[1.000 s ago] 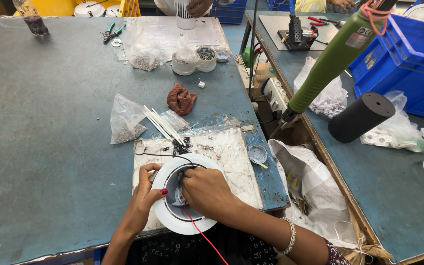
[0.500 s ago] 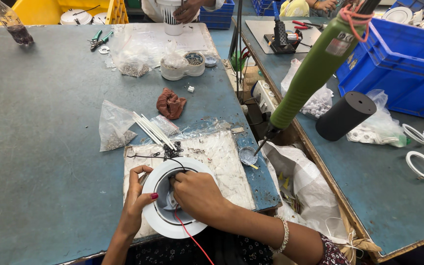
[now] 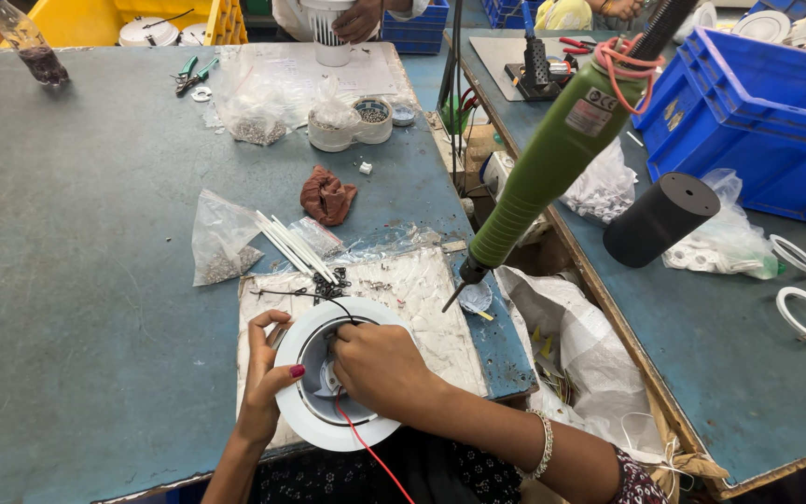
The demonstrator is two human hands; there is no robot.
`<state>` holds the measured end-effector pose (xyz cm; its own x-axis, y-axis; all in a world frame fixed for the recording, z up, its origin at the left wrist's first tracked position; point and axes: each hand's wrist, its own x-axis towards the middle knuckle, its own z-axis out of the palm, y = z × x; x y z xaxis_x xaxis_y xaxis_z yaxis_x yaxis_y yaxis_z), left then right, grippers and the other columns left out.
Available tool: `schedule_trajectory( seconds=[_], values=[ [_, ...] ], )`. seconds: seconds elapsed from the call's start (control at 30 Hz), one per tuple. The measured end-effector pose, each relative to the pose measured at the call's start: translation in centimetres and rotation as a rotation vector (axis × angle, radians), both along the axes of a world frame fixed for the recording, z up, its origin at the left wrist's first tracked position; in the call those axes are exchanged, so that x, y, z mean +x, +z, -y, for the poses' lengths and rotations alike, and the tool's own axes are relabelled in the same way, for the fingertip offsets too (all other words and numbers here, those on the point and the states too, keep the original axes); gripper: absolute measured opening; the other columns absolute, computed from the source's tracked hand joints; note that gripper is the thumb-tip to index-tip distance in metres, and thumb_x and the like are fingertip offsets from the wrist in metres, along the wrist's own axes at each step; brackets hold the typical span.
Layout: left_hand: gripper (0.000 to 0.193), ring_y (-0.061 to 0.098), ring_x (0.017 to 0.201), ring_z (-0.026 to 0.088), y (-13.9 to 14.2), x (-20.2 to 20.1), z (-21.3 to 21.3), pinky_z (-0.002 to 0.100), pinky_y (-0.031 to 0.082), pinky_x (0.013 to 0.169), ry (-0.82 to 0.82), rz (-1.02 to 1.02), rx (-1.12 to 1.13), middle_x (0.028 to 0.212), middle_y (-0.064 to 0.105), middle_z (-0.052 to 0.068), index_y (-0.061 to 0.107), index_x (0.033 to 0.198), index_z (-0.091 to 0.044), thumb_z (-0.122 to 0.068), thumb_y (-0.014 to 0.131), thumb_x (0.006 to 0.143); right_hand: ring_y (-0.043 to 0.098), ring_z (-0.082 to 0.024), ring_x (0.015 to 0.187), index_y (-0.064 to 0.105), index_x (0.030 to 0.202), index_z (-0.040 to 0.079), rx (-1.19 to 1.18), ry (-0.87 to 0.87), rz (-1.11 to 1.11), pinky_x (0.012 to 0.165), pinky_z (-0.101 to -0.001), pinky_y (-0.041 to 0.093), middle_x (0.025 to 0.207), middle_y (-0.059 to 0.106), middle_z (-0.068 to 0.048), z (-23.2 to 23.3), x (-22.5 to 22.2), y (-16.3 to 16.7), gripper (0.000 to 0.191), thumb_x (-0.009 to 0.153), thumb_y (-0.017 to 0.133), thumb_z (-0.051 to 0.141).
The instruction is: The person assembles a recessed LED light fixture by hand, connecting red and black wires to the internal LED module, arranging the wires, and securing a white plastic cover over the assembly. The person uses a hot glue gun to apply adhesive to the fixture's interior and to secure the cover in place.
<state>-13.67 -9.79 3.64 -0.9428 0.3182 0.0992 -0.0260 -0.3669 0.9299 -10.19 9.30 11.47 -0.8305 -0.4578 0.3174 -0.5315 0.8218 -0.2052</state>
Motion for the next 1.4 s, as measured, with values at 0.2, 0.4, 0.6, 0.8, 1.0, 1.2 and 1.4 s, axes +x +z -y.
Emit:
schedule_trajectory(
  seconds=[0.2, 0.4, 0.6, 0.8, 1.0, 1.2, 1.4],
  values=[
    [0.085, 0.061, 0.1, 0.024, 0.0, -0.7, -0.1, 0.032, 0.05, 0.084, 0.075, -0.059, -0.06, 0.119, 0.054, 0.02, 0.028, 0.141, -0.01, -0.016, 0.062, 0.063, 0.068, -0.027, 0.075, 0.072, 0.091, 0.002, -0.073, -0.01, -0.006, 0.063, -0.0393, 0.054, 0.086, 0.068, -0.009, -0.3, 0.2, 0.4, 0.014, 0.087, 0.067, 0.014],
    [0.083, 0.063, 0.091, 0.024, 0.3, -0.9, 0.1, 0.03, 0.052, 0.075, 0.054, -0.065, -0.027, 0.121, 0.055, 0.02, 0.025, 0.14, -0.011, -0.009, 0.06, 0.066, 0.067, -0.027, 0.076, 0.071, 0.081, 0.003, 0.079, 0.01, 0.003, 0.064, -0.0388, 0.054, 0.085, 0.068, -0.01, 0.2, -0.5, -0.5, 0.01, 0.08, 0.07, 0.013],
    [0.08, 0.064, 0.097, 0.024, 0.5, -0.4, -0.1, 0.031, 0.055, 0.079, 0.077, -0.095, 0.013, 0.12, 0.053, 0.021, 0.025, 0.14, -0.01, -0.009, 0.061, 0.069, 0.068, -0.026, 0.075, 0.071, 0.078, 0.003, 0.144, 0.009, -0.005, 0.064, -0.038, 0.054, 0.085, 0.068, -0.011, 0.5, -0.6, -0.7, 0.008, 0.075, 0.071, 0.011],
    [0.079, 0.056, 0.115, 0.023, -0.4, 0.0, -0.8, 0.033, 0.048, 0.098, 0.061, 0.001, 0.098, 0.128, 0.046, 0.016, 0.032, 0.14, -0.007, -0.024, 0.06, 0.067, 0.068, -0.026, 0.076, 0.072, 0.077, 0.003, 0.142, 0.024, 0.016, 0.064, -0.0376, 0.055, 0.086, 0.068, -0.011, 0.5, -0.3, -0.3, 0.008, 0.076, 0.071, 0.011],
    [0.082, 0.053, 0.113, 0.027, -0.6, -0.8, -1.2, 0.037, 0.045, 0.099, 0.027, -0.078, 0.141, 0.123, 0.046, 0.019, 0.03, 0.138, -0.009, -0.026, 0.061, 0.063, 0.07, -0.025, 0.077, 0.073, 0.104, -0.001, -0.109, 0.12, -0.063, 0.062, -0.0367, 0.055, 0.093, 0.07, -0.01, -0.8, 0.2, 1.1, 0.023, 0.087, 0.068, 0.013],
    [0.083, 0.051, 0.121, 0.026, -0.1, -0.5, -1.2, 0.036, 0.041, 0.109, 0.08, -0.143, 0.097, 0.129, 0.048, 0.02, 0.033, 0.139, -0.005, -0.026, 0.059, 0.063, 0.07, -0.027, 0.073, 0.073, 0.097, 0.002, 0.099, 0.131, 0.035, 0.062, -0.0396, 0.055, 0.095, 0.071, -0.01, -0.4, 0.6, 1.2, 0.017, 0.089, 0.066, 0.015],
    [0.078, 0.054, 0.123, 0.029, 0.2, 0.1, -0.6, 0.039, 0.042, 0.108, 0.064, -0.079, 0.176, 0.132, 0.049, 0.02, 0.033, 0.136, -0.005, -0.025, 0.059, 0.066, 0.071, -0.027, 0.073, 0.071, 0.089, 0.003, 0.153, 0.119, 0.037, 0.06, -0.0393, 0.056, 0.096, 0.071, -0.012, 0.7, -0.2, 0.1, 0.014, 0.084, 0.066, 0.014]
  ],
)
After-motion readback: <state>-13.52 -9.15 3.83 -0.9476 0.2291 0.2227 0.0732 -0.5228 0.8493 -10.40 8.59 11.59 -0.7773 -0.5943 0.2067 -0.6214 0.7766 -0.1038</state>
